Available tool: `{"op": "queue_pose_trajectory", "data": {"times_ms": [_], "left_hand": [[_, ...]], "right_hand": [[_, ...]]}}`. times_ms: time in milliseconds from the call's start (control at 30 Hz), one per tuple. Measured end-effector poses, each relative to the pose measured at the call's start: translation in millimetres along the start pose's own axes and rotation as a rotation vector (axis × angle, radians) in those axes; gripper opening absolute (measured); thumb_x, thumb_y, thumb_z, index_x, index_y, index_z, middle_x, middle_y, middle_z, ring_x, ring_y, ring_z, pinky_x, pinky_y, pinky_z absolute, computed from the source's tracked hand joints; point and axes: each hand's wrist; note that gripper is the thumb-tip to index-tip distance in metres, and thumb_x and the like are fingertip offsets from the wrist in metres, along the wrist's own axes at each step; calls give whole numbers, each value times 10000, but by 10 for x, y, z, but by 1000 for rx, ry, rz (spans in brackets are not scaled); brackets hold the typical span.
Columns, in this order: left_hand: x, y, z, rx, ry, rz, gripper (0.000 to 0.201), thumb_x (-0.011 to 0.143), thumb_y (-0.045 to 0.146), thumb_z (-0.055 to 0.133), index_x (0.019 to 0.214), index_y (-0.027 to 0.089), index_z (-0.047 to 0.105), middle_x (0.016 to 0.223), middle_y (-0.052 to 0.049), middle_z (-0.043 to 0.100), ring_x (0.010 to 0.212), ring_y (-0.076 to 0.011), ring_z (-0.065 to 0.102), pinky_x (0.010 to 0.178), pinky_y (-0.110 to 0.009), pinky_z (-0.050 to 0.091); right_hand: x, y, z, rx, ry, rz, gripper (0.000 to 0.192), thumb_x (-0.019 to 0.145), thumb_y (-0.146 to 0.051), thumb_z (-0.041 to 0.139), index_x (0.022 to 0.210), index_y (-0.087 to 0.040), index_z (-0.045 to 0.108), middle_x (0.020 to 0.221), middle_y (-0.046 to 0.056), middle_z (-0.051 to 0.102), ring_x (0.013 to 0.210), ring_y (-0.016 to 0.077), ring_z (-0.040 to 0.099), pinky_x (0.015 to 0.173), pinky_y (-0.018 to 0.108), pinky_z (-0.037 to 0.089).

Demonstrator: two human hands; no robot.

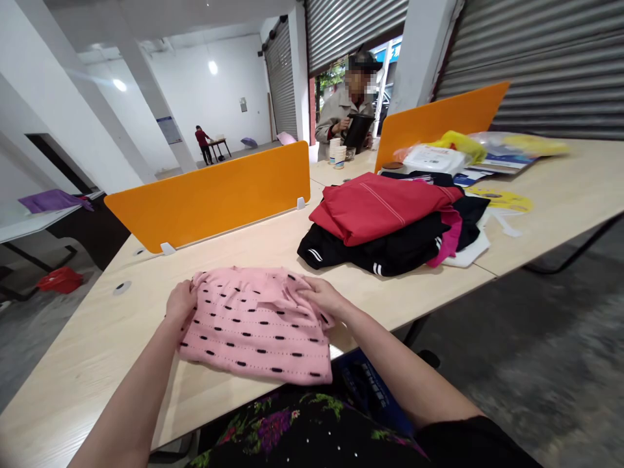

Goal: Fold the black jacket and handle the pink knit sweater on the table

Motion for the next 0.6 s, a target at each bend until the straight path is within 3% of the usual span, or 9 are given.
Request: {"op": "queue_pose_trajectory", "data": {"times_ms": [133,267,367,433,500,600], "left_hand": [[-158,-169,-41,16,-46,-61,303,838,196,359,1044,133,573,1098,-177,636,959,-292,624,718,-356,448],[-347,-343,-61,27,-47,-113,286,839,260,392,1023,132,570,1026,-168,657,887,-291,639,661,-347,445],[-506,-377,-49,48,-8,-102,294,867,262,350,1037,147,561,1087,-174,621,939,-299,620,696,-364,444],[-604,-367,-32,47,90,-66,295,881,230,308,1024,152,554,1106,-179,596,996,-301,591,754,-382,437],[-670,-358,-17,-50,202,-55,272,882,217,304,994,156,543,1016,-160,606,973,-289,585,784,-388,431],[-679,-366,-16,-451,253,-189,194,844,247,407,977,175,529,849,-87,609,844,-254,593,754,-375,446]], "right_hand": [[234,-5,-63,-82,233,-75,253,727,-307,605,930,-182,690,944,33,715,944,248,630,881,374,471],[348,34,-43,-261,251,-119,402,776,-316,564,1149,-180,625,1107,56,684,1025,238,620,908,354,463],[353,109,-25,-552,269,-46,526,758,-373,621,1247,-187,569,1145,82,667,1052,264,611,872,334,465],[347,165,-43,-695,278,46,536,747,-440,644,1204,-165,596,1082,105,685,998,279,627,802,317,472],[357,202,-80,-744,269,113,450,764,-431,632,1112,-147,641,998,107,705,919,266,642,733,293,467],[421,191,-131,-718,210,116,275,794,-327,593,990,-158,683,912,71,720,837,230,648,680,262,448]]}}
Point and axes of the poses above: each hand's wrist, its own x-axis towards the middle knuckle, its own z-axis out of the palm, y = z × x
